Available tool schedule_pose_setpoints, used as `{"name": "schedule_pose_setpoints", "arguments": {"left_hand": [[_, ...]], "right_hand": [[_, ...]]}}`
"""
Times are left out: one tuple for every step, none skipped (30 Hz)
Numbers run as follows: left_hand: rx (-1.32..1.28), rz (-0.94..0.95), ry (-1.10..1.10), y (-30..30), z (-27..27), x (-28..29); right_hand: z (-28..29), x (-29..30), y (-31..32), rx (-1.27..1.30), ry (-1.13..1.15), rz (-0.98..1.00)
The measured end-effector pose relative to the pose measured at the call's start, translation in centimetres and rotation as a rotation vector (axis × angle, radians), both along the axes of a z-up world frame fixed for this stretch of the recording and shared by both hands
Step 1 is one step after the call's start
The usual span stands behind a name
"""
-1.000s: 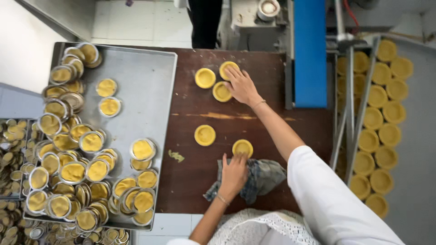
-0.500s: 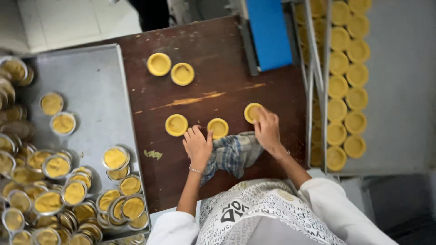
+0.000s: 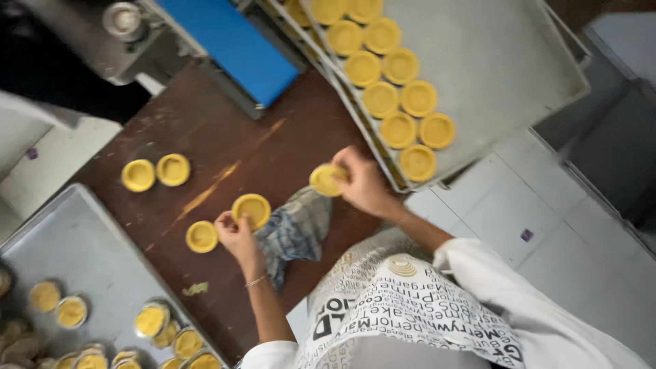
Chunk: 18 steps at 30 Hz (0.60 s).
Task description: The person organizes yellow tart shells on metal trays by hand, moves the trays around the bakery kitchen, and takes shells from a conveyor belt.
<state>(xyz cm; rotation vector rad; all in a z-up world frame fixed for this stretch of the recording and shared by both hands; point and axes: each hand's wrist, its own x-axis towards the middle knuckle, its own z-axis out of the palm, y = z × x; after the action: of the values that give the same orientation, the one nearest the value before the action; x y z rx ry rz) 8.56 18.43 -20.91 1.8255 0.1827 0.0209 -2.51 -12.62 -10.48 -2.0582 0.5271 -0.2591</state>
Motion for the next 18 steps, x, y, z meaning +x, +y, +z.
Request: {"name": "schedule_pose_setpoints", "arguments": {"left_hand": [[-0.191,0.032,0.064,-2.8,4.8,-1.2],[-0.383,0.077,0.128,-5.3,10.1,-2.9],[-0.382,0.073,0.133,-7.5,10.6,-2.8],[-0.412,-0.009,0.105,-9.8,11.1,-3.1],[-0.442,-0.092,0.076,-12.0,11.7,-3.4],[-0.45,-0.084,0.077,-15.8,14.3,-4.4],[-0.376,-0.206,0.032,-19.6,17.0,-5.4],[-0.297,-0.323,-0.012,-23.1,19.8,-6.4],[-0.303,-0.31,-0.009,-26.6,19.0,-6.3],[-0.34,-0.466,-0.036,-30.1,18.2,-6.0],[-0.375,-0.621,-0.065,-33.5,17.4,-5.6],[-0.378,-0.608,-0.065,-37.2,15.7,-5.2],[-0.225,-0.74,-0.172,-40.7,13.9,-4.7],[-0.064,-0.87,-0.275,-44.1,12.0,-4.2],[-0.063,-0.857,-0.272,-46.6,11.3,-4.1],[0.089,-0.915,-0.272,-48.9,10.7,-3.9],[0.242,-0.97,-0.269,-51.2,10.0,-3.7],[0.243,-0.963,-0.262,-52.9,8.1,-3.3]], "right_hand": [[-0.9,-2.0,-2.9,-0.009,-0.212,-0.081],[-1.7,-3.7,-5.9,-0.022,-0.428,-0.152],[-0.3,-5.1,-10.1,-0.022,-0.423,-0.156],[1.1,-6.6,-14.3,-0.108,-0.435,-0.327],[2.6,-8.1,-18.6,-0.199,-0.445,-0.496],[2.3,-9.3,-21.2,-0.205,-0.444,-0.487],[2.1,-10.5,-23.8,-0.231,-0.348,-0.524],[1.8,-11.7,-26.2,-0.255,-0.249,-0.557],[0.8,-12.7,-27.1,-0.26,-0.246,-0.544],[-0.2,-13.4,-28.0,-0.193,-0.164,-0.467],[-1.3,-14.2,-28.9,-0.128,-0.082,-0.39],[-1.1,-14.3,-28.9,-0.131,-0.08,-0.376],[-1.0,-14.5,-28.9,-0.132,-0.037,-0.314],[-1.0,-14.7,-28.5,-0.131,0.006,-0.253],[-0.6,-14.9,-28.3,-0.131,0.008,-0.241],[-0.3,-15.2,-27.8,-0.354,-0.035,-0.178],[0.0,-15.4,-27.3,-0.575,-0.081,-0.112],[0.0,-15.9,-26.9,-0.572,-0.078,-0.103]]}}
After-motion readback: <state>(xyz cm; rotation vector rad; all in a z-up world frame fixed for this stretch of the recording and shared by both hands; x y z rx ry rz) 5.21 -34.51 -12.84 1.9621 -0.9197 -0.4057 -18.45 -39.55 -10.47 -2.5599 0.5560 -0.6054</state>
